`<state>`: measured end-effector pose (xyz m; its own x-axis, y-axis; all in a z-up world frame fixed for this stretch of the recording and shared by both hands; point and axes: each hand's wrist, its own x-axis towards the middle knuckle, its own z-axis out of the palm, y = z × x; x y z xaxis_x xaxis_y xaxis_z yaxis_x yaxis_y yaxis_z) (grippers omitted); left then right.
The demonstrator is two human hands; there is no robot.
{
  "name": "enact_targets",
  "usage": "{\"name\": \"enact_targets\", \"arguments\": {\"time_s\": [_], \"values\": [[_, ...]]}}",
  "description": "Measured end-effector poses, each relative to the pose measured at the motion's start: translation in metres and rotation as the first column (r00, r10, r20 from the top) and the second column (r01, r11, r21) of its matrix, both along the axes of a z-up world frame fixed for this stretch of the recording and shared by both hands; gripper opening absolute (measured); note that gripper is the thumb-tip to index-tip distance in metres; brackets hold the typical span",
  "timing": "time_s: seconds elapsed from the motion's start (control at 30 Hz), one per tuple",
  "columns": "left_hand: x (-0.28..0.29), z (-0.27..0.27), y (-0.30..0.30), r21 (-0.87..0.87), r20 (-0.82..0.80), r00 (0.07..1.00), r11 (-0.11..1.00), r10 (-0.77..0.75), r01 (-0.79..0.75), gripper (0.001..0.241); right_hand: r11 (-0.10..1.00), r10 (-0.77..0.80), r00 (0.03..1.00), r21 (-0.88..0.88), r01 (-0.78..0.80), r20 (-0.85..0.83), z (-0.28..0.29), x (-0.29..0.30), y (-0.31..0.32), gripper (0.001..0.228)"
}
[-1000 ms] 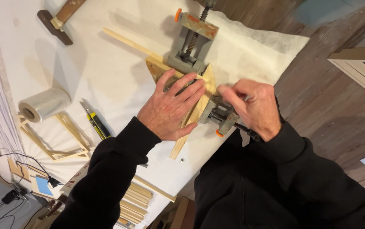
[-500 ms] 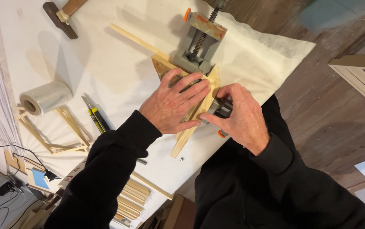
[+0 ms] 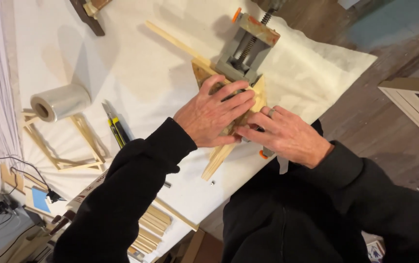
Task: The person assembles wooden picture frame corners at a workbench. They place mitred moulding pieces into a corner vise, tighten the vise screw, tap the joint with a mallet, apply wood glue to a moulding end, press pieces together, and clamp another corner assembly.
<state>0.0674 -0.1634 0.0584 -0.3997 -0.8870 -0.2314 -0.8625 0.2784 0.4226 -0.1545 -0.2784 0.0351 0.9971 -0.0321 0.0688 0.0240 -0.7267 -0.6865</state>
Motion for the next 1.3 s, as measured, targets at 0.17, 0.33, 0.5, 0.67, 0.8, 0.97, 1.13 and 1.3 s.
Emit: {"name": "enact_targets", "arguments": {"time_s": [0.17,0.33,0.5,0.67,0.8,0.97,1.13,1.3], "values": [[0.000,-0.001,0.001,0.011,0.006,1.000,1.000,0.011,-0.012,0.089,0.999,0.030,1.000,-0.045,-0.031,-0.004,0.003,0.003,-0.003,0.051],[0.000,-0.004,0.003,-0.003,-0.003,1.000,1.000,0.012,-0.012,0.091,0.999,-0.006,0.999,-0.045,0.004,-0.039,0.004,0.002,0.001,0.049],[0.000,-0.002,0.001,0.012,-0.006,1.000,1.000,0.013,-0.013,0.090,1.000,-0.030,0.997,0.002,0.030,-0.065,0.008,0.002,-0.001,0.052],[-0.002,0.001,-0.002,0.011,0.003,1.000,1.000,0.010,-0.010,0.090,0.924,-0.339,0.939,0.169,0.344,-0.061,0.038,-0.038,0.012,0.044],[-0.001,-0.003,0.004,0.002,-0.009,1.000,1.000,0.029,-0.029,0.089,0.781,-0.609,0.784,0.082,0.619,-0.115,0.048,-0.091,0.034,0.043],[-0.004,0.000,0.002,0.009,0.001,1.000,1.000,0.018,-0.018,0.089,0.699,-0.649,0.683,0.091,0.709,-0.336,0.013,-0.147,0.071,0.044],[-0.007,0.004,0.004,0.037,0.058,0.998,0.999,0.013,-0.015,0.090,0.667,-0.659,0.674,0.154,0.729,-0.333,0.005,-0.156,0.075,0.039],[-0.009,0.004,0.003,0.031,0.072,0.997,0.999,0.011,-0.014,0.089,0.716,-0.571,0.708,0.170,0.677,-0.416,-0.001,-0.160,0.068,0.036]]}}
